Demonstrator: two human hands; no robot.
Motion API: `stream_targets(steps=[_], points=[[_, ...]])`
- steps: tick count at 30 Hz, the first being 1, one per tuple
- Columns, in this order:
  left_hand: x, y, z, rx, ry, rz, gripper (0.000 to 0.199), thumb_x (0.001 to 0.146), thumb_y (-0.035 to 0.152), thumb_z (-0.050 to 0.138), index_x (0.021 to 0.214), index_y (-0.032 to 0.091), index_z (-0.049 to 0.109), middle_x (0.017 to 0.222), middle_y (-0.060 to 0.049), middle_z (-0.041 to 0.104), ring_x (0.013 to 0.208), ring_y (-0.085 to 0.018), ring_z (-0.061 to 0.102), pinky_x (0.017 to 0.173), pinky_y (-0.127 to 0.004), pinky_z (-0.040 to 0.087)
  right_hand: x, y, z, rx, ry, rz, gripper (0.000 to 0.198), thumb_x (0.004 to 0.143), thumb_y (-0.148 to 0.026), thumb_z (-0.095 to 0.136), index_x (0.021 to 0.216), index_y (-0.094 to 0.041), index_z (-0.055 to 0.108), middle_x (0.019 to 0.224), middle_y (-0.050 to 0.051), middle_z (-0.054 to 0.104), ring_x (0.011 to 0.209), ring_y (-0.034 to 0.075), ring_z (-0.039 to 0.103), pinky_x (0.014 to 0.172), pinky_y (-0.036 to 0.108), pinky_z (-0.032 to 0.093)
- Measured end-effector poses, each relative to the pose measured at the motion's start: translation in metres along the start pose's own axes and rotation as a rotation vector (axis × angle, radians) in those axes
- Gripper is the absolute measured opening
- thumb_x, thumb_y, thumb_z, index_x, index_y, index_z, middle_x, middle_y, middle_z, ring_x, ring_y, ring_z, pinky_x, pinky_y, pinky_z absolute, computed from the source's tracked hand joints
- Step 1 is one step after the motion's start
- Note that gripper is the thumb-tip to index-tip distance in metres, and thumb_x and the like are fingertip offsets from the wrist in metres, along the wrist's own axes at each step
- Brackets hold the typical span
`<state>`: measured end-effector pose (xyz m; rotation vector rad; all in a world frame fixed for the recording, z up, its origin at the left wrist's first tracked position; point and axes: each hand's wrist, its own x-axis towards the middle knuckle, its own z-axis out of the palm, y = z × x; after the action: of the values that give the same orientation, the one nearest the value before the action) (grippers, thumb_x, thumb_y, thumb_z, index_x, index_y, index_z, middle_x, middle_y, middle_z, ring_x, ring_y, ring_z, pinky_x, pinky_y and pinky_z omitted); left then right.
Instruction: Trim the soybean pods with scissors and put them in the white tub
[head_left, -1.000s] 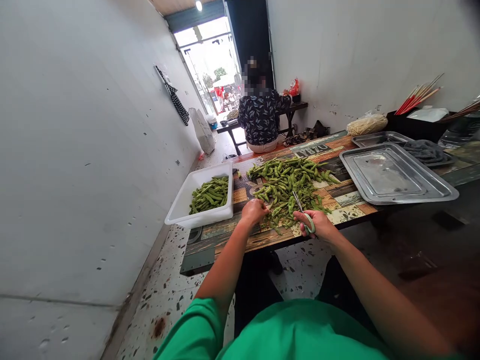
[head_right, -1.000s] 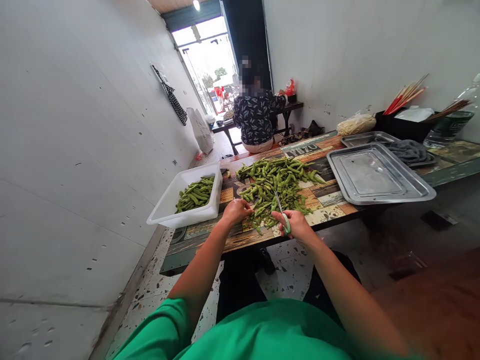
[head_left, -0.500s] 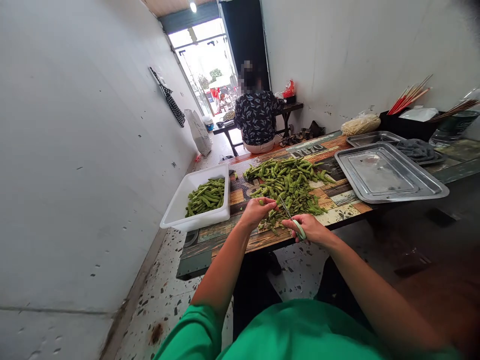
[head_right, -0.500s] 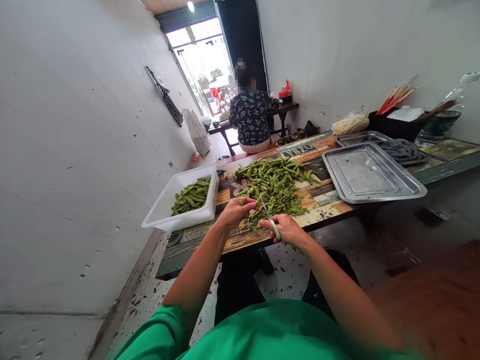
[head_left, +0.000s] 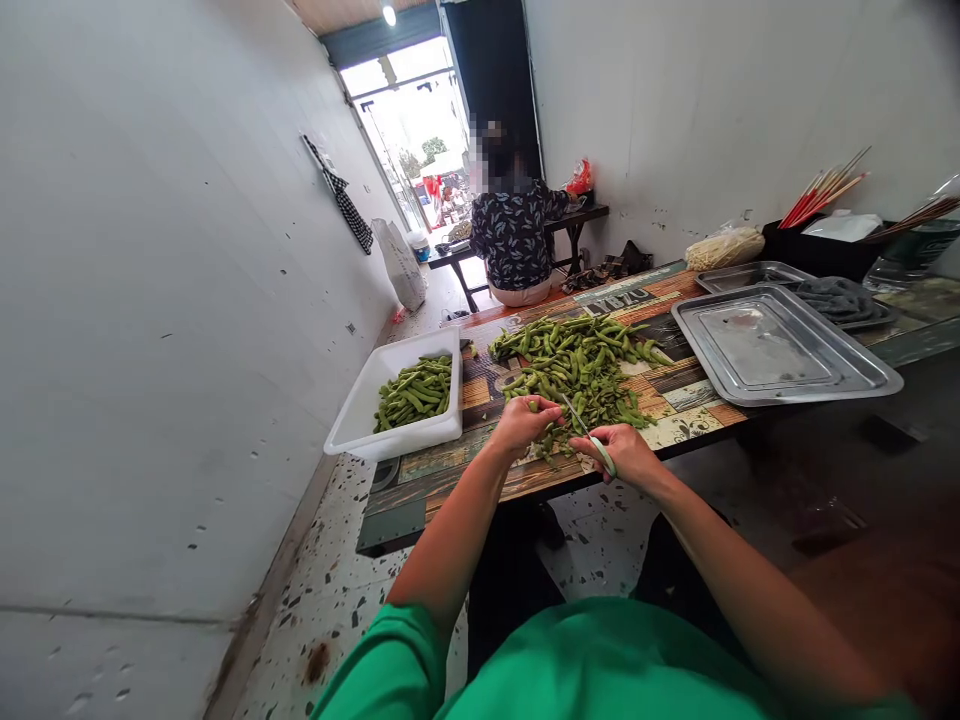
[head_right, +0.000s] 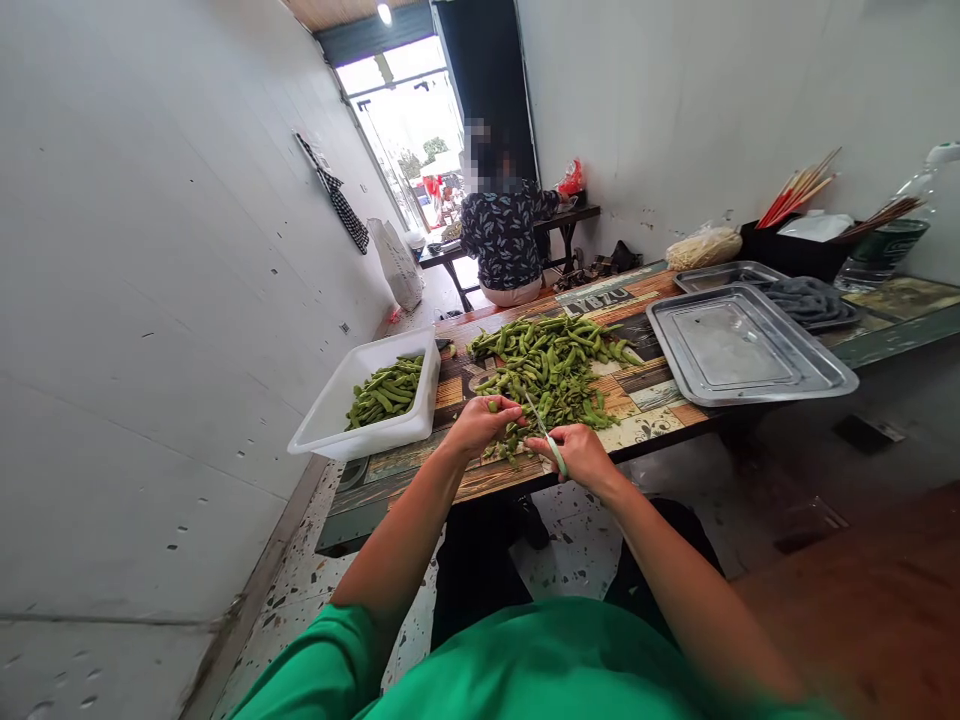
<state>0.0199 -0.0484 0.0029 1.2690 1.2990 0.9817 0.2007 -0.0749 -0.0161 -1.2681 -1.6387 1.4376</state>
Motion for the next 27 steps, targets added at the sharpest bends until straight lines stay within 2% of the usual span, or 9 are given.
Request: stream_targets(steps=[2, 5, 8, 11, 13, 16, 19, 22, 27], points=[[-0.003, 0.006, -0.016, 0.163, 0.172, 0.136, 0.027, 0.067, 0.037, 0.069, 0.075, 0.012, 0.064, 0.066, -0.002, 0.064, 0.049, -0.006, 0.043, 0.048, -0.020, 0.034, 0.002, 0.003, -0.002, 0.067, 0.022, 0.030, 0.044, 0.065, -0.057, 0.072, 0.059, -0.017, 0.055, 0.042, -0.004, 0.051, 0.034, 0.008, 0.046, 0.037, 0.020, 0.037], [-0.009, 0.024, -0.061, 0.443, 0.639, 0.346, 0.023, 0.074, 0.033, 0.060, 0.086, 0.015, 0.065, 0.079, -0.004, 0.066, 0.066, -0.012, 0.056, 0.065, -0.024, 0.044, 0.006, 0.009, -0.007, 0.172, 0.067, 0.099, 0.048, 0.059, -0.060, 0.074, 0.065, -0.017, 0.056, 0.044, -0.004, 0.053, 0.034, 0.009, 0.048, 0.034, 0.019, 0.033], [-0.014, 0.046, -0.113, 0.764, 1.068, 0.321, 0.027, 0.079, 0.027, 0.053, 0.101, 0.014, 0.062, 0.099, -0.011, 0.065, 0.091, -0.021, 0.059, 0.085, -0.035, 0.045, 0.007, 0.011, -0.010, 0.231, 0.079, 0.132, 0.051, 0.056, -0.062, 0.074, 0.068, -0.016, 0.056, 0.045, -0.004, 0.053, 0.033, 0.009, 0.048, 0.030, 0.018, 0.025], [-0.014, 0.057, -0.134, 1.090, 0.970, 0.152, 0.037, 0.074, 0.025, 0.060, 0.108, 0.012, 0.061, 0.122, -0.021, 0.056, 0.120, -0.033, 0.046, 0.099, -0.050, 0.034, 0.007, 0.008, -0.008, 0.252, 0.054, 0.124, 0.051, 0.057, -0.063, 0.074, 0.070, -0.016, 0.057, 0.045, -0.003, 0.053, 0.034, 0.009, 0.048, 0.029, 0.017, 0.024], [-0.007, 0.054, -0.124, 1.226, 0.853, 0.197, 0.039, 0.076, 0.026, 0.059, 0.113, 0.014, 0.061, 0.134, -0.019, 0.049, 0.130, -0.034, 0.035, 0.105, -0.054, 0.025, 0.006, 0.005, -0.005, 0.249, 0.028, 0.126, 0.050, 0.059, -0.062, 0.074, 0.071, -0.015, 0.058, 0.045, -0.003, 0.054, 0.035, 0.009, 0.049, 0.029, 0.017, 0.025], [0.014, 0.032, -0.092, 1.304, 0.504, 0.345, 0.030, 0.084, 0.022, 0.048, 0.107, 0.022, 0.068, 0.126, -0.011, 0.059, 0.123, -0.026, 0.046, 0.106, -0.045, 0.027, 0.004, 0.000, -0.002, 0.230, 0.002, 0.147, 0.047, 0.061, -0.058, 0.075, 0.073, -0.015, 0.059, 0.047, -0.003, 0.054, 0.036, 0.009, 0.050, 0.030, 0.017, 0.027], [0.042, 0.004, -0.068, 1.326, 0.191, 0.267, 0.034, 0.083, 0.013, 0.044, 0.102, 0.021, 0.071, 0.109, -0.010, 0.068, 0.108, -0.022, 0.057, 0.099, -0.036, 0.036, 0.003, -0.001, -0.001, 0.196, -0.015, 0.161, 0.046, 0.064, -0.057, 0.073, 0.075, -0.015, 0.059, 0.048, -0.004, 0.054, 0.037, 0.009, 0.051, 0.030, 0.017, 0.027], [0.062, -0.013, -0.062, 1.317, 0.085, 0.250, 0.039, 0.079, 0.011, 0.047, 0.109, 0.023, 0.069, 0.111, -0.008, 0.068, 0.110, -0.023, 0.056, 0.097, -0.036, 0.038, 0.003, 0.003, -0.001, 0.156, -0.040, 0.142, 0.046, 0.067, -0.058, 0.070, 0.072, -0.015, 0.057, 0.048, -0.003, 0.055, 0.036, 0.008, 0.051, 0.029, 0.016, 0.027], [0.065, -0.013, -0.064, 1.288, 0.048, 0.365, 0.022, 0.078, 0.022, 0.059, 0.096, 0.021, 0.070, 0.099, -0.007, 0.070, 0.104, -0.024, 0.058, 0.097, -0.038, 0.037, 0.009, 0.013, 0.002, 0.174, -0.065, 0.137, 0.046, 0.067, -0.059, 0.069, 0.072, -0.016, 0.055, 0.048, -0.004, 0.055, 0.034, 0.007, 0.050, 0.028, 0.015, 0.026]])
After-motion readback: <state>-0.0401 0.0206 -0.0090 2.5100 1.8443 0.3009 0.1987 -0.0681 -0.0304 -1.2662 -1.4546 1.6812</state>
